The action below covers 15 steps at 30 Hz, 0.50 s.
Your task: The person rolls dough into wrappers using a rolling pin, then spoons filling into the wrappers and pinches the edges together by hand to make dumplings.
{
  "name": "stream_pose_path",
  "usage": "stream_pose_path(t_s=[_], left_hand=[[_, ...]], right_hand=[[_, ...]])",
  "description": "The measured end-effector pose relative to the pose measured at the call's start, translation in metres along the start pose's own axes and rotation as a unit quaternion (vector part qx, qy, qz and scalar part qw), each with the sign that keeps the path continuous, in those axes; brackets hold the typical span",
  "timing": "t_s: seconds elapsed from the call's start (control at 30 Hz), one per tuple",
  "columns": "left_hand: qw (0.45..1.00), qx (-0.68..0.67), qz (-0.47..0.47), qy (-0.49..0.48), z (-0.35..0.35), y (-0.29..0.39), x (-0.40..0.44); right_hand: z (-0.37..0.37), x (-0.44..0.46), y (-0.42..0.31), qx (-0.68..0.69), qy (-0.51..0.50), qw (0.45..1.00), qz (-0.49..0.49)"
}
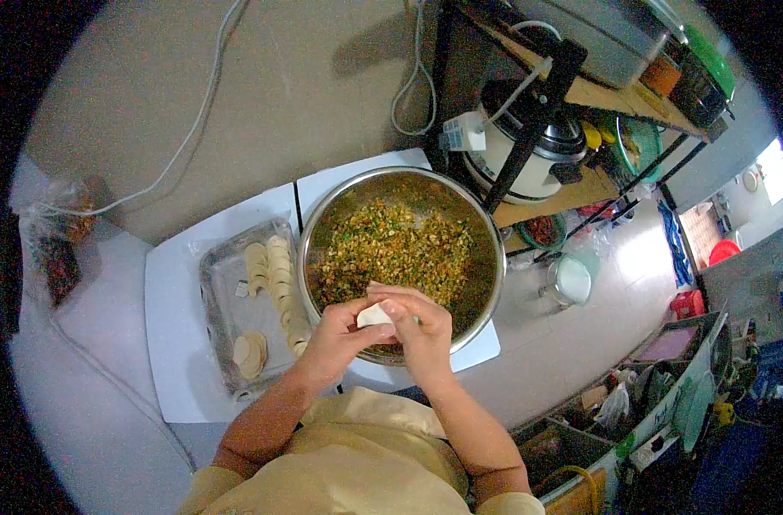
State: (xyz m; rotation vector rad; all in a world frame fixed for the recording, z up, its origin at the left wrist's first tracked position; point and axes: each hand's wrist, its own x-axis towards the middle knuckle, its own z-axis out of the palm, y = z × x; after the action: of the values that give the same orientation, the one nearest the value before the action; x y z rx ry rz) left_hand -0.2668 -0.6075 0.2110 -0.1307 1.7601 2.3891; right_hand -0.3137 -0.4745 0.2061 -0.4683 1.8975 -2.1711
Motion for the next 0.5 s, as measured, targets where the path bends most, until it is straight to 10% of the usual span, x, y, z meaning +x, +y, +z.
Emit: stream_pose_path(t_s=[0.13, 0.5], left_hand=[[0.999, -0.029, -0.005, 0.030, 0.000, 0.002, -0.001], [0.996, -0.073, -0.013, 0.044, -0.003, 0.003, -0.003]], right_hand=[[0.009, -0.001, 0.000, 0.155, 0.042, 0.986, 0.041], [-0.009, 0.003, 0.002, -0.080, 0.036, 0.996, -0.035]])
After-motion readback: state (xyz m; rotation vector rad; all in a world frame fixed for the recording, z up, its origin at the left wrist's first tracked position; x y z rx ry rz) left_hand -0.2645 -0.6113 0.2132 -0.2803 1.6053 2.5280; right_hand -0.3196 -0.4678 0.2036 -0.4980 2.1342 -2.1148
